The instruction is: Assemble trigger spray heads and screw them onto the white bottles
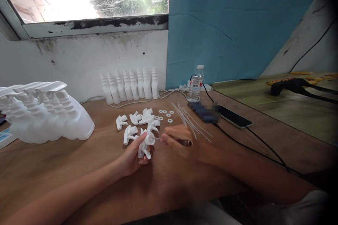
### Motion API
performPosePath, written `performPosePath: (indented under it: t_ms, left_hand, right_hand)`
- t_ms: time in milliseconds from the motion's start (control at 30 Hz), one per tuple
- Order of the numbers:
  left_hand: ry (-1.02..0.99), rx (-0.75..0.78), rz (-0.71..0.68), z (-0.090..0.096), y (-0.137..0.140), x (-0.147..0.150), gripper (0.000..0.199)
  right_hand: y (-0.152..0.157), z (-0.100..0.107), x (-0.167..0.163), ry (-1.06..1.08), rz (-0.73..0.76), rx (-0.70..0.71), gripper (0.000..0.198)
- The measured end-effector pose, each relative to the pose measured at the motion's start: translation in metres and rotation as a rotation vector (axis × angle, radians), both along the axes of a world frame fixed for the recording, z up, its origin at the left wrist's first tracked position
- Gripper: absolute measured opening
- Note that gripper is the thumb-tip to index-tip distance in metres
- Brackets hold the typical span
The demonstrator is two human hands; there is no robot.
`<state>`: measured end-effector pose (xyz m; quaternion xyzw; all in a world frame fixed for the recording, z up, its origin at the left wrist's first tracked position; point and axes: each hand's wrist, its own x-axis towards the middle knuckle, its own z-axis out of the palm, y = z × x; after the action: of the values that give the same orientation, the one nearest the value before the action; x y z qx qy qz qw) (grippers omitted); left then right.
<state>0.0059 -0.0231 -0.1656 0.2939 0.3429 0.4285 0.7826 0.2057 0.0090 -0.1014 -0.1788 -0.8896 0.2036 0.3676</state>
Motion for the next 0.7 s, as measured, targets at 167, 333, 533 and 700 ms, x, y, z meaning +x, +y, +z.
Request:
performPosePath:
  t_ms: [167,333,533,700]
  left_hand:
    - [0.085,0.034,-0.024,0.002,-0.003,0.001,0.04]
    - [0.11,0.018,-0.036,0.003,-0.004,0.004,0.04]
    - [0.075,0.019,-0.046,0.002,0.0,0.0,0.04]
    - [-0.018,0.009,-0.065,-0.001,0.003,-0.005,0.041]
  right_hand:
    - [0.001,0.0,-0.002,0.18,-0.132,-0.615,0.041]
    - [-0.006,-0.009,-0.006,0.231,-0.194,-0.304,0.05]
    - [-0.01,-0.016,-0.01,0.189,-0.152,-0.095,0.052]
    - [-0.004,-0.023,-0.012,0.41,-0.157,-0.723,0.045]
